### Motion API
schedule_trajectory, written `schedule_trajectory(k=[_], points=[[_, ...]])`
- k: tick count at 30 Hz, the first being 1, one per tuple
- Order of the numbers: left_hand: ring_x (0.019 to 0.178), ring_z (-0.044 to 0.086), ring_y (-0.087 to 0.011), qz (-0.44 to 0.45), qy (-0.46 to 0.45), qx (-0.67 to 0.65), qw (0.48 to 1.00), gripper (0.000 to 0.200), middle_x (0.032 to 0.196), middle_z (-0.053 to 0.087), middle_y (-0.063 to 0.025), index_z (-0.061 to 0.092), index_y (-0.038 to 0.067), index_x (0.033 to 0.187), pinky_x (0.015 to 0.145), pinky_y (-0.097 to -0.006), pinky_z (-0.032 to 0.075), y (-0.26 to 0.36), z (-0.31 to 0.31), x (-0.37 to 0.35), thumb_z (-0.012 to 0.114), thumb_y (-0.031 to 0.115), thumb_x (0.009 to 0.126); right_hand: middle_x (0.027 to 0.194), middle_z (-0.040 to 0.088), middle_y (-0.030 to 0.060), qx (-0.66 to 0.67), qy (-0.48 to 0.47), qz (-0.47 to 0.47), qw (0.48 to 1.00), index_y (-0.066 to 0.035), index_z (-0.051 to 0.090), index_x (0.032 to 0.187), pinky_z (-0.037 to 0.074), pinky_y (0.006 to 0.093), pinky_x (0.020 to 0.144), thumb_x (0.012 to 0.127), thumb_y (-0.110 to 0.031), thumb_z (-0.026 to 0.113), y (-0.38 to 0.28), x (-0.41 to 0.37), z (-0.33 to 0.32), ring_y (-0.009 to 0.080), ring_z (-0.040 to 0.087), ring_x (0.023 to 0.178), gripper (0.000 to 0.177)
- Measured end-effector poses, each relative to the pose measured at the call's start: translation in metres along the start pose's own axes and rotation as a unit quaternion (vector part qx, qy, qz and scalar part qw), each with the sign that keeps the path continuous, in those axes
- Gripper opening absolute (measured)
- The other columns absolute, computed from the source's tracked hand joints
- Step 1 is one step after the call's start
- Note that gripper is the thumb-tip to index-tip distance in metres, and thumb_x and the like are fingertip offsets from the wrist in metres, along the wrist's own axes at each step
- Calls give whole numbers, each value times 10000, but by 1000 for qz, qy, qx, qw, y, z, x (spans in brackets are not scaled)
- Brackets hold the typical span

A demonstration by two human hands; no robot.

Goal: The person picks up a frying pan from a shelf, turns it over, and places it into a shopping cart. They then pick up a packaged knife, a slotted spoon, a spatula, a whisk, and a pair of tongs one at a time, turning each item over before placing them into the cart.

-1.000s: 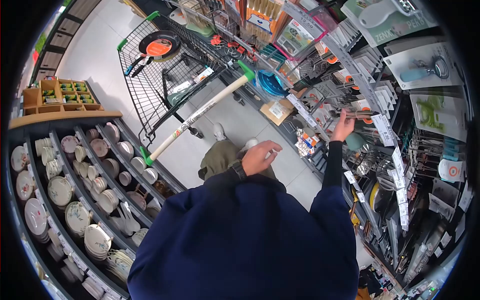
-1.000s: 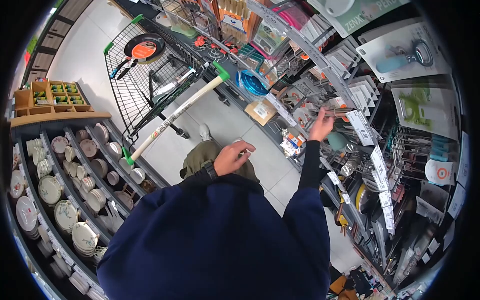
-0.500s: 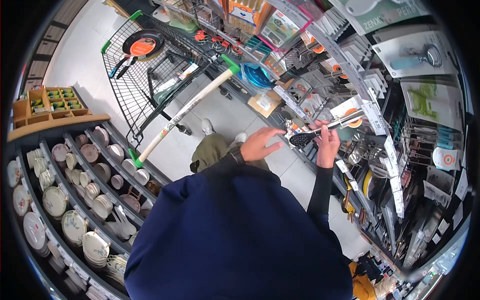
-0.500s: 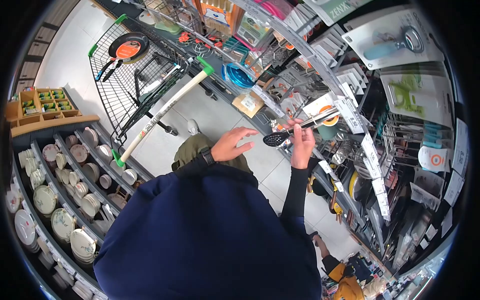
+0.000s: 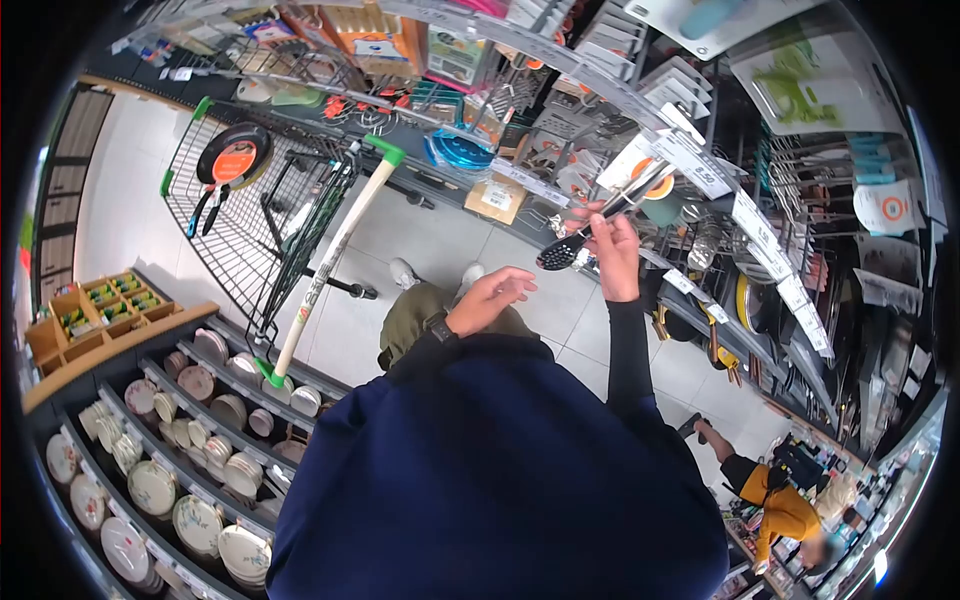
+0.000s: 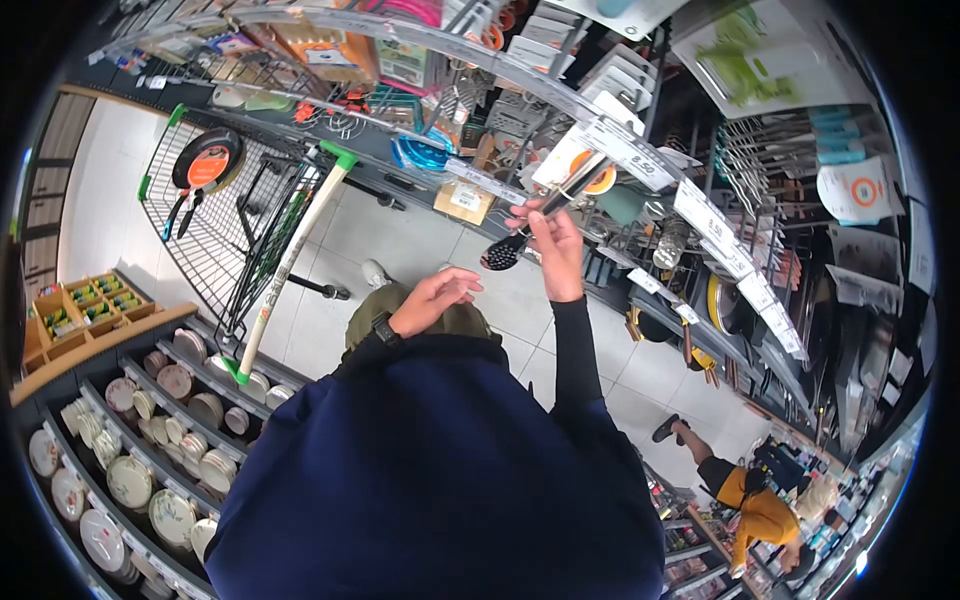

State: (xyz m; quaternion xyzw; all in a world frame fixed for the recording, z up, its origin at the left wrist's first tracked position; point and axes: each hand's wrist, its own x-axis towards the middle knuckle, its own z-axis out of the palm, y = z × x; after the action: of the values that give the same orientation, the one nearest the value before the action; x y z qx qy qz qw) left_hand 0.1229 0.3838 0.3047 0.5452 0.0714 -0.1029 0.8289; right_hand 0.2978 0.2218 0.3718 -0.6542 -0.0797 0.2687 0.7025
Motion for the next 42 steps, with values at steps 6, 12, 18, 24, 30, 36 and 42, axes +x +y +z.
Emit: schedule_trajectory(k=[6, 12, 18, 24, 30, 36, 42], points=[[1159, 552, -190, 11, 91, 82, 992, 456, 1357, 532, -108, 430, 58, 1403, 964, -328, 474, 2, 6, 8, 577, 135, 978, 1121, 687, 125, 28, -21, -3, 999, -32, 543, 1220, 558, 316, 833, 1028, -222, 541, -2, -3, 1, 212, 691, 1009, 270], [1364, 399, -268, 31, 105, 126, 986, 566, 1491, 395, -135, 338, 76, 1476, 1079, -391, 396, -9, 3, 36, 585, 157, 974, 1123, 685, 132, 6, -20, -63, 998, -4, 571, 1188, 537, 295, 877, 1007, -138, 562, 21, 11, -14, 209, 688, 1005, 225], [1373, 397, -312, 75, 129, 274, 950, 625, 1451, 438, -180, 363, 48, 1462, 1110, -440, 351, -20, 2, 48, 644, 253, 943, 1129, 684, 141, -17, -50, -35, 998, 24, 574, 1175, 527, 330, 905, 998, -79, 552, 41, 5, -4, 209, 684, 1002, 206], [1286, 509, -249, -59, 11, 48, 997, 510, 1372, 536, -157, 405, 0, 1419, 1080, -385, 389, -23, -7, 18, 560, 264, 1012, 1149, 682, 133, 106, -45, 113, 987, -42, 564, 1212, 562, 340, 812, 1028, -206, 530, 54, -20, 21, 225, 692, 1002, 249], [1137, 624, -265, -163, -47, -80, 982, 620, 1244, 619, -194, 439, -14, 1394, 996, -384, 475, 14, 19, -3, 335, 493, 1053, 1146, 690, 130, 154, -22, 124, 980, -42, 590, 1192, 561, 312, 785, 1012, -227, 569, 55, -26, 22, 212, 704, 973, 259], [996, 662, -270, -203, -80, -307, 927, 696, 1150, 642, -168, 452, -2, 1389, 927, -382, 511, 8, 18, 3, 231, 560, 1043, 1104, 698, 118, 105, -49, 104, 988, -29, 590, 1206, 544, 316, 818, 1003, -227, 582, 40, -33, 21, 183, 685, 946, 284], [947, 662, -272, -240, -55, -338, 908, 608, 1107, 648, -155, 500, 12, 1333, 894, -368, 520, 4, 28, 3, 282, 507, 1055, 1097, 699, 111, 112, -62, 93, 987, -9, 595, 1199, 541, 303, 819, 999, -207, 588, 39, -40, 27, 151, 663, 924, 281]])
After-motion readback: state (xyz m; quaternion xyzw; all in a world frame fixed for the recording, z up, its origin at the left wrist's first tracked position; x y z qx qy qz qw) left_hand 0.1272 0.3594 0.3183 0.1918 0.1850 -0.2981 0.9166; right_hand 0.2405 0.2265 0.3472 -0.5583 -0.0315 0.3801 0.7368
